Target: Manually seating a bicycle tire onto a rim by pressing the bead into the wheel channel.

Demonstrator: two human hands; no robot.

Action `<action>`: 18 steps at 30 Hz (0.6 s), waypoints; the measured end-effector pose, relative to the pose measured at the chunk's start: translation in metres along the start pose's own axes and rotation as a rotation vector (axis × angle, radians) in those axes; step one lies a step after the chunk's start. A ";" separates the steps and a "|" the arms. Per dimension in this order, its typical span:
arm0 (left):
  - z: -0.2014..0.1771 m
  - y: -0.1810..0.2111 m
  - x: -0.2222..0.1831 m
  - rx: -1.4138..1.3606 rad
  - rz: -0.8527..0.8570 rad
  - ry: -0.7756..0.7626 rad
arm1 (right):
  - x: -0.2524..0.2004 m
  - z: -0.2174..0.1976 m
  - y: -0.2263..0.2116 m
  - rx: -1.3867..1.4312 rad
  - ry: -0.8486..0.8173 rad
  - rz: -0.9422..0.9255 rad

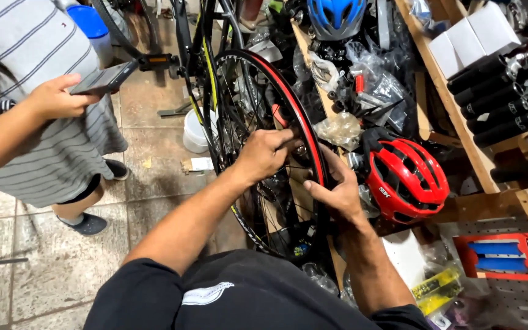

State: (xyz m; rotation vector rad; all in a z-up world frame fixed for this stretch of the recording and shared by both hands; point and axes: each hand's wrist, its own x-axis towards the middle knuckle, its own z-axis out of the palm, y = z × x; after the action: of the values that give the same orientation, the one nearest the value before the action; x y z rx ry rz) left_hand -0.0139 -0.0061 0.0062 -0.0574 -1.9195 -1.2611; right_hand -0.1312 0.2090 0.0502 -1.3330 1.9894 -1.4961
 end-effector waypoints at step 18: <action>0.011 -0.004 -0.030 -0.086 -0.011 -0.008 | -0.033 0.001 0.005 -0.015 -0.139 0.125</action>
State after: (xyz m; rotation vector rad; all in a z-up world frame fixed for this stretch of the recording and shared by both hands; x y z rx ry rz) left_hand -0.0023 0.0114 -0.0174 -0.0965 -1.8743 -1.3519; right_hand -0.1161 0.2357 0.0363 -1.2573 1.9612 -1.2995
